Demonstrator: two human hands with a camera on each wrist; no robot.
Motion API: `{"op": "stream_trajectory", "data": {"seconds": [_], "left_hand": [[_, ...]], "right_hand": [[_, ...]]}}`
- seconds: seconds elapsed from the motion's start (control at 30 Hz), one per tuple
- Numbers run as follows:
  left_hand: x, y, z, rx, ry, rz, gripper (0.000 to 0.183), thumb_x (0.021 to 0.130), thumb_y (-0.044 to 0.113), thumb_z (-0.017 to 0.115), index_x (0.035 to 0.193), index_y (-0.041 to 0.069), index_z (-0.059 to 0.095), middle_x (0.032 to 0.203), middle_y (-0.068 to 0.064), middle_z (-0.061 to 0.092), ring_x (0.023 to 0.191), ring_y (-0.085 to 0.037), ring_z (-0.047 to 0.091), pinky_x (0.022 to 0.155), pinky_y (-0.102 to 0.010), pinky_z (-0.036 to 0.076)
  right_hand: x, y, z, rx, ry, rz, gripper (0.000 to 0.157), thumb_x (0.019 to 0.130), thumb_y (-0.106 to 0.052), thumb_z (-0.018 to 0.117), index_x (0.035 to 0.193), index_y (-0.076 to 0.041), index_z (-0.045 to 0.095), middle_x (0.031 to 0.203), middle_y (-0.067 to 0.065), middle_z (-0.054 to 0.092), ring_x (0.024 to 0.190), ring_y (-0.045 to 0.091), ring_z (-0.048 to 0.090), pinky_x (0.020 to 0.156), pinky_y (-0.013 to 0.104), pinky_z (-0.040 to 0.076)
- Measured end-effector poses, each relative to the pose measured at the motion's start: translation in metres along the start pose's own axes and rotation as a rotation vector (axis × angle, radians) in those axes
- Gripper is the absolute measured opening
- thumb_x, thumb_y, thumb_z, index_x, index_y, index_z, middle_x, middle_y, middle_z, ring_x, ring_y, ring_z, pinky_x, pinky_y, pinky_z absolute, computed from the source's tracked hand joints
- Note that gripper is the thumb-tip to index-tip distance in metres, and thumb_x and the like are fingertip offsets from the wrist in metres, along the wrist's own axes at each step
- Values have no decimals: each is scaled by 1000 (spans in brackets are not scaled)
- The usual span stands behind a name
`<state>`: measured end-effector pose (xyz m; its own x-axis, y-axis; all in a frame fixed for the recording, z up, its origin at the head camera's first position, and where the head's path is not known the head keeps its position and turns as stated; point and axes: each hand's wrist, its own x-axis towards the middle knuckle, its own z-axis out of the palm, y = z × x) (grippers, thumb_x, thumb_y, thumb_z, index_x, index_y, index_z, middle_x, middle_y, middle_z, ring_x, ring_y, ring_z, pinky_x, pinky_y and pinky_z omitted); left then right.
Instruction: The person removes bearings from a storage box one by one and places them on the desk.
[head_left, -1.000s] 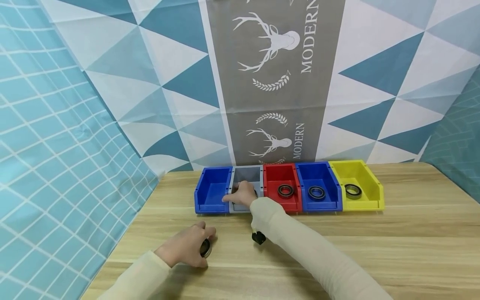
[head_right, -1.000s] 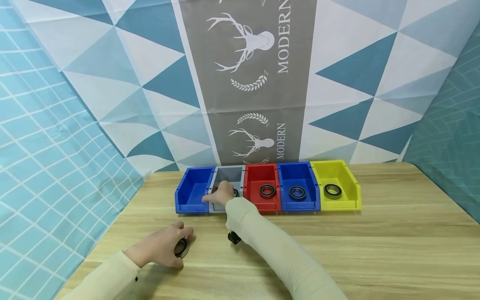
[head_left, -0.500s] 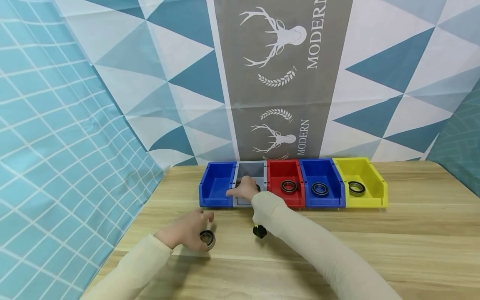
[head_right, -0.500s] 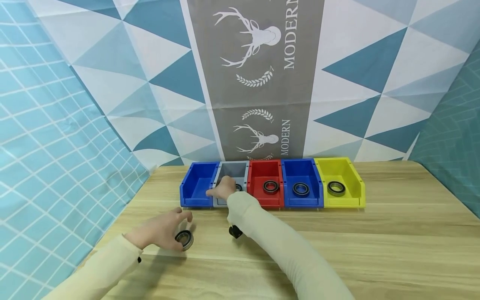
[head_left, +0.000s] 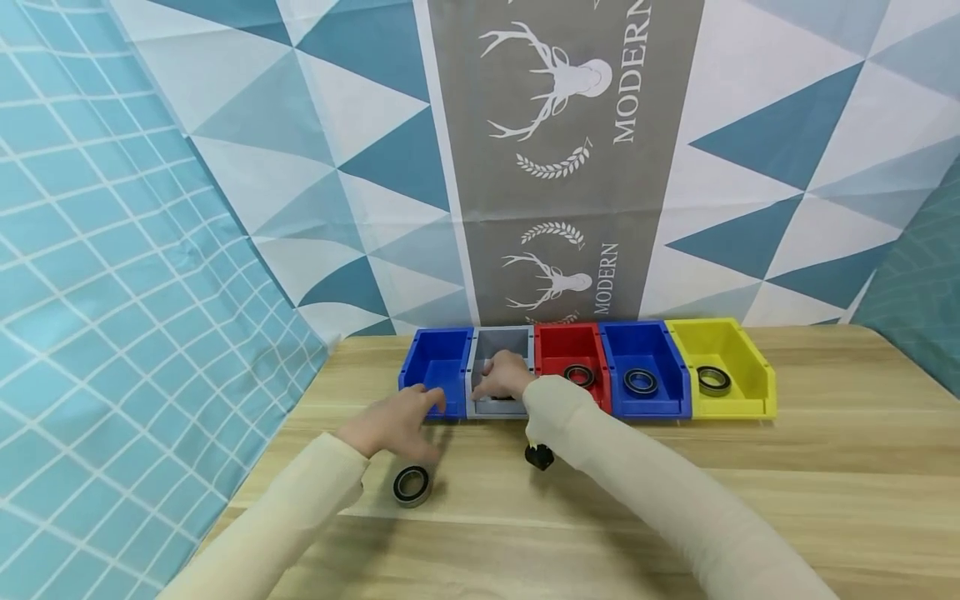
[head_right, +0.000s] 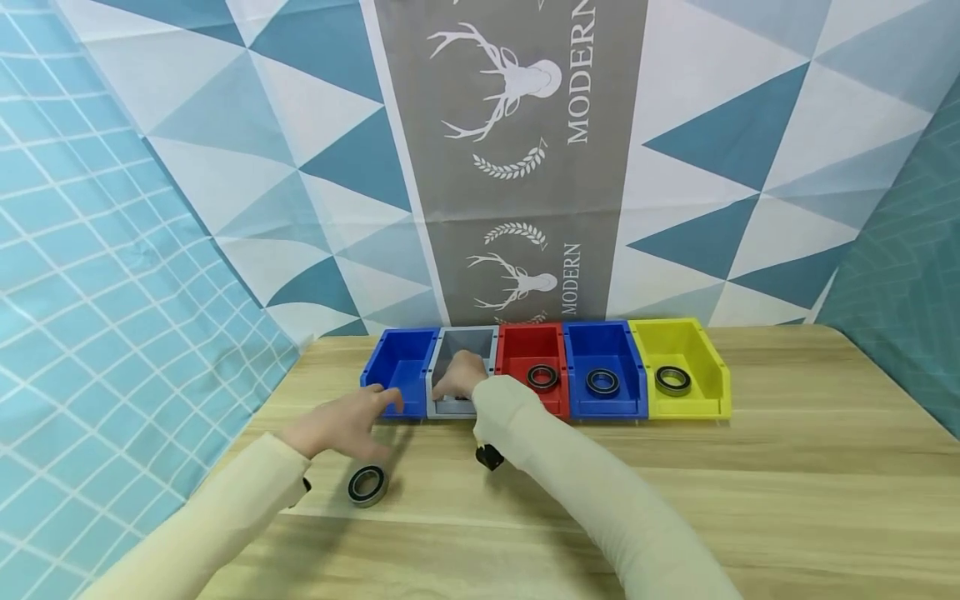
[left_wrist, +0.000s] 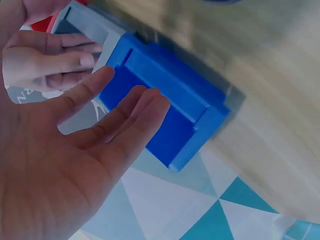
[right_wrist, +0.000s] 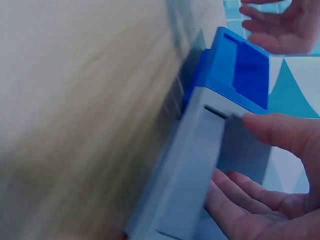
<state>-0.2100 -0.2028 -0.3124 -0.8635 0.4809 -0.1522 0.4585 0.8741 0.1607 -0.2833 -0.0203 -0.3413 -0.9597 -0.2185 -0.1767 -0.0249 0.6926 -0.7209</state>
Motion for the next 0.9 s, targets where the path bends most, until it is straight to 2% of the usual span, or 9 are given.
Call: {"op": "stream_trajectory", "data": {"seconds": [0.2, 0.43, 0.5, 0.73, 0.9], "left_hand": [[24, 0, -15, 32, 51, -2, 48, 70, 30, 76, 107, 6, 57, 97, -13, 64, 83, -20, 53, 72, -36, 50], [50, -10, -17, -65, 18, -153, 49, 79, 38, 71, 114, 6, 56, 93, -8, 64, 79, -18, 56, 77, -35, 52], [54, -11, -17, -99, 19, -190, 51, 80, 41, 69, 116, 7, 56, 97, -8, 63, 82, -19, 56, 79, -36, 52], [71, 0, -22, -190, 38, -277, 60, 85, 45, 65, 124, 2, 51, 117, -15, 62, 98, -25, 59, 90, -42, 51], [81, 1, -23, -257, 51, -325, 61, 85, 42, 65, 127, 0, 48, 121, -17, 60, 100, -26, 57, 91, -42, 51]], "right_hand": [[-4, -7, -14, -67, 7, -47, 34, 76, -13, 78, 107, -3, 69, 121, 12, 64, 107, 26, 59, 87, 40, 55], [-3, -7, -20, -116, 5, -50, 34, 75, -11, 78, 106, -3, 68, 117, 11, 65, 101, 24, 60, 85, 39, 56], [-2, -6, -19, -120, -1, -48, 36, 75, -12, 79, 108, -2, 67, 117, 11, 65, 99, 23, 60, 84, 39, 56], [1, -2, -19, -152, -2, -58, 48, 74, -13, 80, 117, 0, 63, 120, 14, 64, 101, 25, 60, 87, 40, 55], [2, -5, -22, -162, -1, -78, 49, 73, -12, 81, 116, 1, 63, 117, 15, 64, 98, 25, 60, 86, 39, 55]]}}
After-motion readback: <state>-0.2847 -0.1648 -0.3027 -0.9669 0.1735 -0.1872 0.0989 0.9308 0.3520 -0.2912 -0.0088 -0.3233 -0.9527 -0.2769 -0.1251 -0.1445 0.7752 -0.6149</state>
